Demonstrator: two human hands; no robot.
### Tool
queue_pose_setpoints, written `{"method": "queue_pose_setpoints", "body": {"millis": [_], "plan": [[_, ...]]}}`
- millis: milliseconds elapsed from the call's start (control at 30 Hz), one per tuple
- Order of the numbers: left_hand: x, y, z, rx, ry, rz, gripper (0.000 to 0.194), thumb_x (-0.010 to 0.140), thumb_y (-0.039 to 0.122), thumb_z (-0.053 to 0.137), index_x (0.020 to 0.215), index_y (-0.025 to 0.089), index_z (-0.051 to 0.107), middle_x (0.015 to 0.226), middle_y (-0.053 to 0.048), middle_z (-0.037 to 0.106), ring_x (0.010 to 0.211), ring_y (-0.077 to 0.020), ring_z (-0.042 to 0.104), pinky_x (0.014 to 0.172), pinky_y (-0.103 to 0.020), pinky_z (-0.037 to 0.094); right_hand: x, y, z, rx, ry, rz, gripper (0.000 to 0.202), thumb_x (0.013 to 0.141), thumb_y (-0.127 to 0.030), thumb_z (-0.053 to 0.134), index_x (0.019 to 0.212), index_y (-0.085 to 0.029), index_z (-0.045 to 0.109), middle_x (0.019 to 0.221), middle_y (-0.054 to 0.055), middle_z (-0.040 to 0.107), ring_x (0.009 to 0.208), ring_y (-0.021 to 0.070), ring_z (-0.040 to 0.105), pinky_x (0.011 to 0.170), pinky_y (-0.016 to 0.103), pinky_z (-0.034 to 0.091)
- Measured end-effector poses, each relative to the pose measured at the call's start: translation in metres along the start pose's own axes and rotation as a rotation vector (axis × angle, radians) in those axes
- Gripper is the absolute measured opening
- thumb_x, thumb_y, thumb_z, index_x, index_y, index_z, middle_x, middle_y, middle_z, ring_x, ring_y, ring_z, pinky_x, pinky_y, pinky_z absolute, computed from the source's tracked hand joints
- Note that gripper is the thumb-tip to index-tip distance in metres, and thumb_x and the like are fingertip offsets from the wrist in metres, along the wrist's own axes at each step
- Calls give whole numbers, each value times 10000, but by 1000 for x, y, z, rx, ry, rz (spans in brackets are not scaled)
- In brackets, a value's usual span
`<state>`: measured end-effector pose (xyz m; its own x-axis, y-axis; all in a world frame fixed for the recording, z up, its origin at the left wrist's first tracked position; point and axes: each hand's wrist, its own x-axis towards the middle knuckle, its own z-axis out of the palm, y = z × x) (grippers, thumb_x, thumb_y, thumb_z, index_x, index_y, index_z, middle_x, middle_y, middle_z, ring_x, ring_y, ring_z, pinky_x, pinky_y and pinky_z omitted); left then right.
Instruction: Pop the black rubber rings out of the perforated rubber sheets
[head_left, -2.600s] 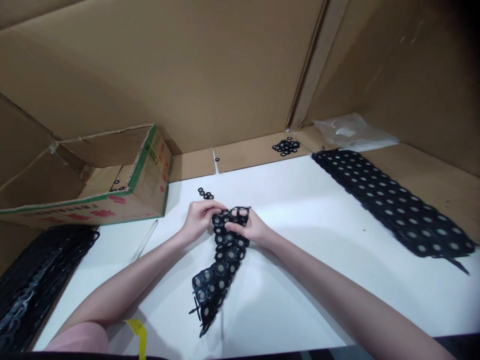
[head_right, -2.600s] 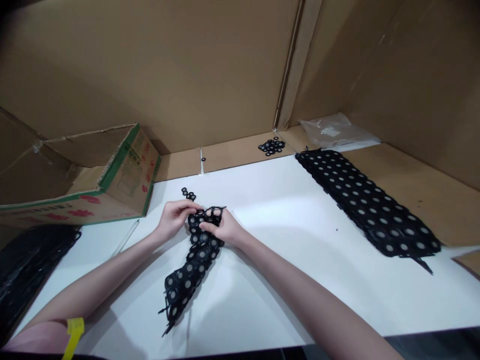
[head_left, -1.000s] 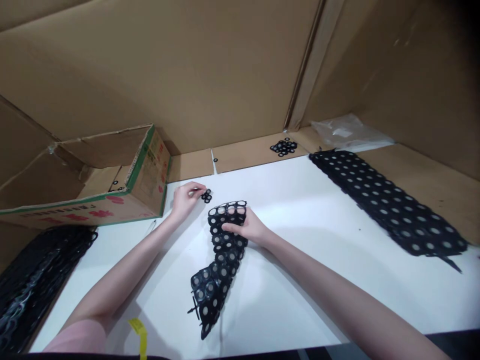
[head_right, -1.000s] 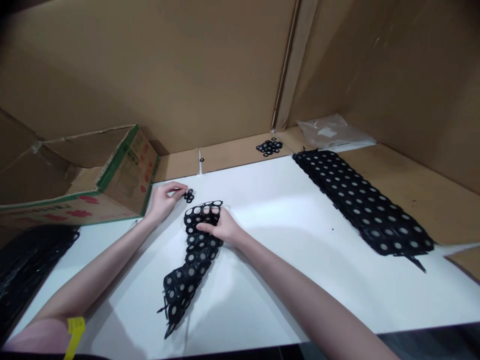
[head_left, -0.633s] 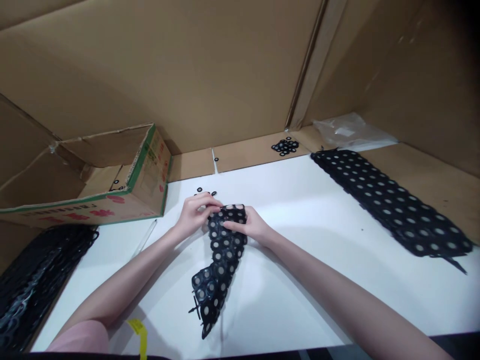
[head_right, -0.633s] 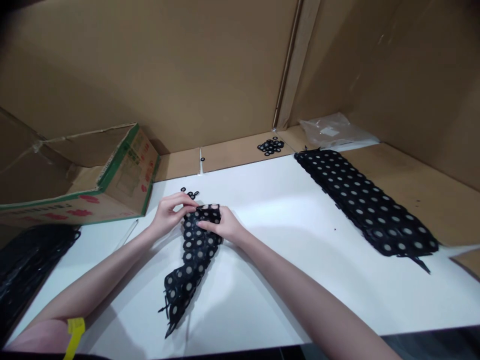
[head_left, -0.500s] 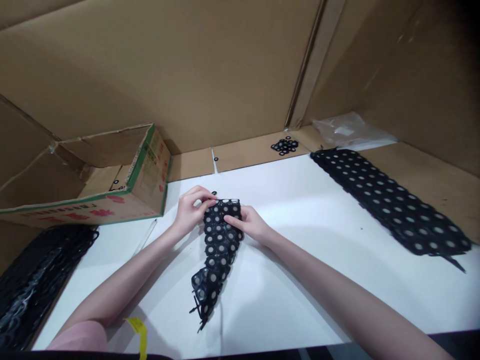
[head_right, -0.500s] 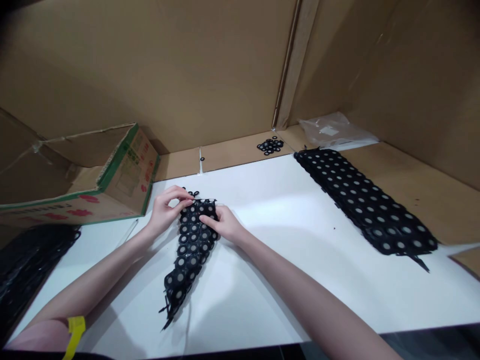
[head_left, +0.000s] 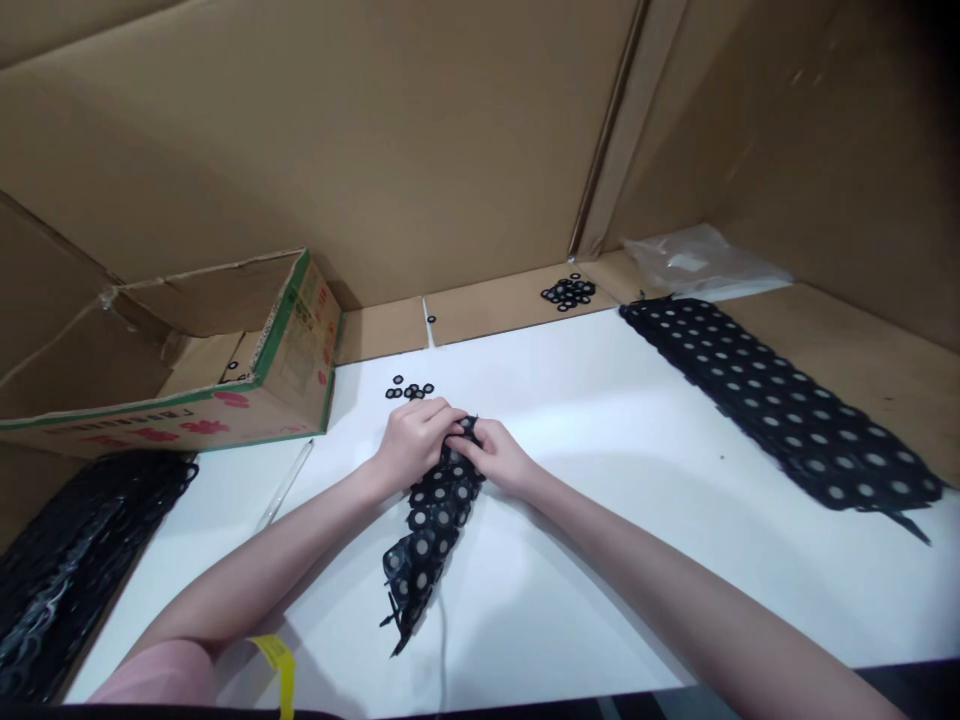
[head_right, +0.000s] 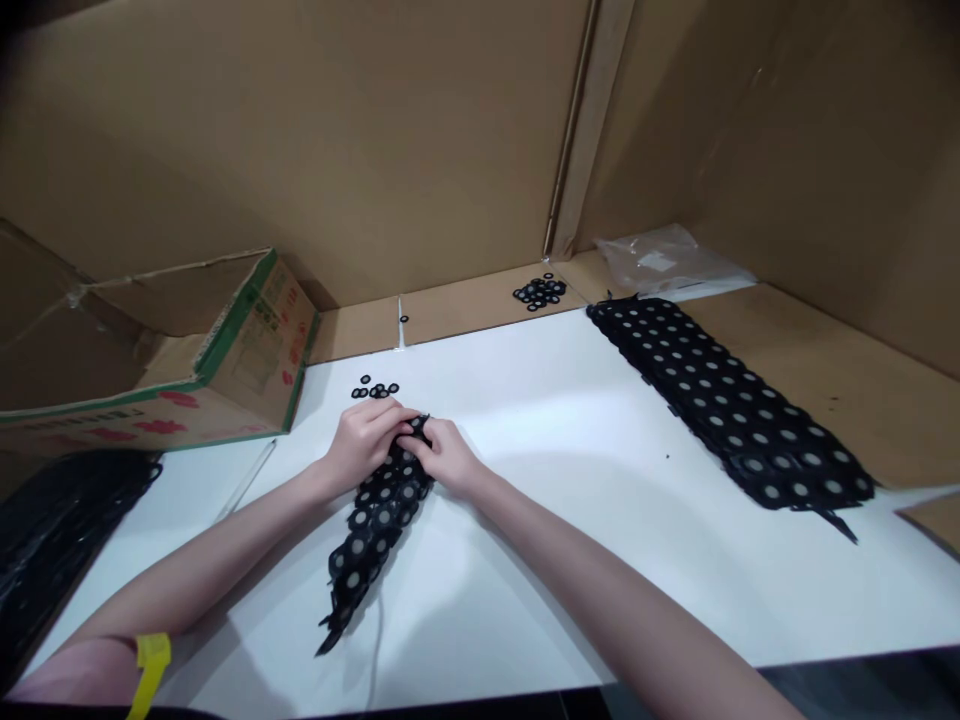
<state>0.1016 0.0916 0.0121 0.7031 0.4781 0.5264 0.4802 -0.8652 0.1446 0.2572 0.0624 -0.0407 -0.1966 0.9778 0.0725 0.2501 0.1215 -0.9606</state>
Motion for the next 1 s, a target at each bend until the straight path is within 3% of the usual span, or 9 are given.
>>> {"method": "queue_pose_setpoints", "body": {"millis": [267,400,533,600,733,800,867,933,1000], "plan": [[0,2,12,-12,4,-131,217,861,101,415,818,161,619,730,-37,651,658,-156,590,625,-256,423,0,3,4,-52,64,-26,439,777,-400,558,512,-221,258,490,-54,274,489,85,264,469,258,192],[7,-5,13,-168,-31,-236,229,841,92,403,783,162,613,744,-38,661,663,-148,598,610,-237,422,0,-1,2,-15,25,-55,324,795,-361,540,559,-203,386,522,-39,390,516,101,341,491,246,288],[16,-19,15,-348,6,-393,202,836,122,452,727,165,617,696,-16,658,654,-136,594,645,-232,422,0,-6,0,30,-17,-101,200,818,-313,514,671,-179,534,618,-10,554,589,130,472,573,252,391],[20,-30,16,-475,77,-522,188,846,182,478,715,160,611,644,-5,629,591,-126,566,599,-226,413,0,-6,0,51,-15,-87,180,812,-301,524,711,-171,595,680,13,619,664,163,551,639,275,439],[23,-59,14,-654,329,-752,230,866,274,470,715,150,592,549,18,538,450,-102,478,473,-209,367,-3,-6,2,87,-8,-4,181,775,-312,584,800,-168,691,774,50,693,802,235,630,757,344,484],[19,-71,11,-604,335,-741,198,855,267,502,775,147,637,628,-6,602,521,-119,542,528,-224,419,-3,-7,1,158,-14,20,234,769,-360,605,865,-170,702,842,57,712,832,241,639,781,356,486],[11,-78,8,-472,237,-644,153,833,243,559,829,161,688,795,-46,682,729,-166,628,696,-278,481,-3,-10,-1,250,-21,29,294,751,-408,632,901,-164,696,886,60,715,854,236,640,808,357,479],[1,-78,4,-326,153,-542,115,809,227,613,818,184,719,950,-66,709,962,-220,624,887,-357,455,-2,-12,-4,323,-22,49,336,722,-443,668,896,-156,688,869,56,710,847,226,637,818,354,471],[-7,-71,-2,-299,126,-480,119,824,242,622,824,193,730,1023,-76,707,1067,-243,591,968,-398,414,-2,-13,-7,375,-9,81,353,697,-466,696,866,-156,682,834,44,701,823,213,630,810,347,466]]}}
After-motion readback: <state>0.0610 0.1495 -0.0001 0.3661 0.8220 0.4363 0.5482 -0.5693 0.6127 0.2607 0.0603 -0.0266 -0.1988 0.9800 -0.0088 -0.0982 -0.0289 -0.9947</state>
